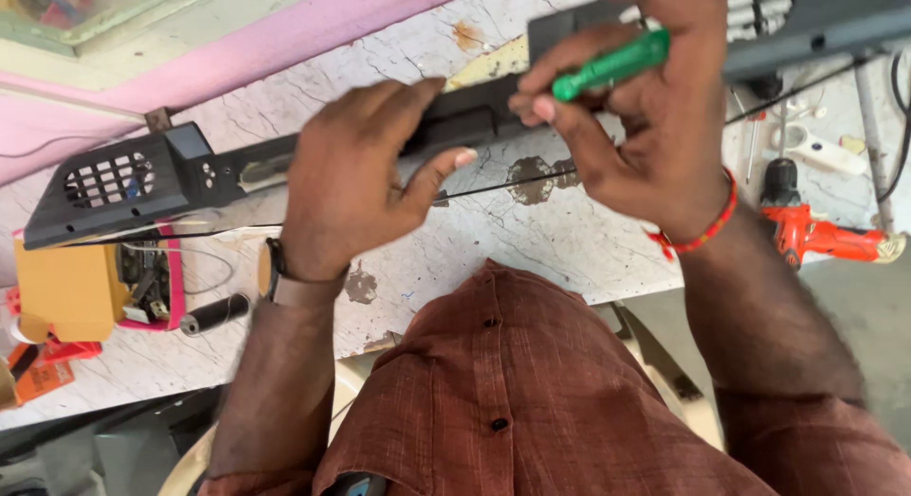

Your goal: The person unscrews screws from the rear cover of a television using red and green screwdrivers, repositioning the TV panel on the workbench between screws and removing a small strip piece from the cover.

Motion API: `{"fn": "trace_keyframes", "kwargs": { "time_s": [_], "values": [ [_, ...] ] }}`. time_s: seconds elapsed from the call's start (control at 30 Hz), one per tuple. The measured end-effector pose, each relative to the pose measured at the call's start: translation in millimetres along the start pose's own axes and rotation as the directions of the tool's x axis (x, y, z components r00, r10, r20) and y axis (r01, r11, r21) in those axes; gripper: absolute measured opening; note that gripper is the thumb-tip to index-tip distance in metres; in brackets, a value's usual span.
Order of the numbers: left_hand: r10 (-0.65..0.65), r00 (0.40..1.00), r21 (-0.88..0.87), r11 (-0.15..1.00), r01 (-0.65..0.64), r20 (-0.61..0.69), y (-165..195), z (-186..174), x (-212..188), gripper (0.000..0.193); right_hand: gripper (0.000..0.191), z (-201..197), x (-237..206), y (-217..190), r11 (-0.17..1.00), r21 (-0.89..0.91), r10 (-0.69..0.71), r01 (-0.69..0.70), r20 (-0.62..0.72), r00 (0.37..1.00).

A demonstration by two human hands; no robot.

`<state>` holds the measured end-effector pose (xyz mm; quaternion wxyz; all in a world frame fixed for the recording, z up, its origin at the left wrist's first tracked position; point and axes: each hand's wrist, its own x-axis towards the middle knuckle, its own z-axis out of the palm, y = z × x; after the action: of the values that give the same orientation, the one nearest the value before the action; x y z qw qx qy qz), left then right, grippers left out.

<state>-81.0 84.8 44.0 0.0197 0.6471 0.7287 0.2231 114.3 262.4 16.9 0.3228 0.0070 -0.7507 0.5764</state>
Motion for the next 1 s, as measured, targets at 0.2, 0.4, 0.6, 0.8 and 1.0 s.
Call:
{"fn": "trace_keyframes", "kwargs": {
  "time_s": [0.2,0.4,0.6,0.8,1.0],
  "values": [
    [0.002,0.999,-0.033,0.999,-0.003,-0.05,15,-5,-18,0.049,0.068,-2,7,-17,0.998,-0.052,-0.021,0.028,0.128,0.991],
    [-0.012,0.999,-0.055,0.998,0.009,-0.052,19,-5,-22,0.049,0.059,-4,9,-14,0.996,-0.049,-0.058,0.069,0.203,0.977],
    [-0.008,0.999,-0.054,0.999,0.006,-0.034,23,-5,-21,0.048,0.047,-13,20,-7,0.994,-0.062,-0.06,0.085,0.333,0.941],
    [0.004,0.999,-0.049,0.999,-0.006,-0.033,27,-6,-22,0.049,0.041,-14,32,-23,0.987,-0.149,-0.002,0.06,0.363,0.932],
    [-0.014,0.999,-0.037,0.999,0.012,-0.034,28,-5,-23,0.048,0.046,-12,53,-33,0.949,-0.255,-0.025,0.184,0.52,0.854]
  ]
}}
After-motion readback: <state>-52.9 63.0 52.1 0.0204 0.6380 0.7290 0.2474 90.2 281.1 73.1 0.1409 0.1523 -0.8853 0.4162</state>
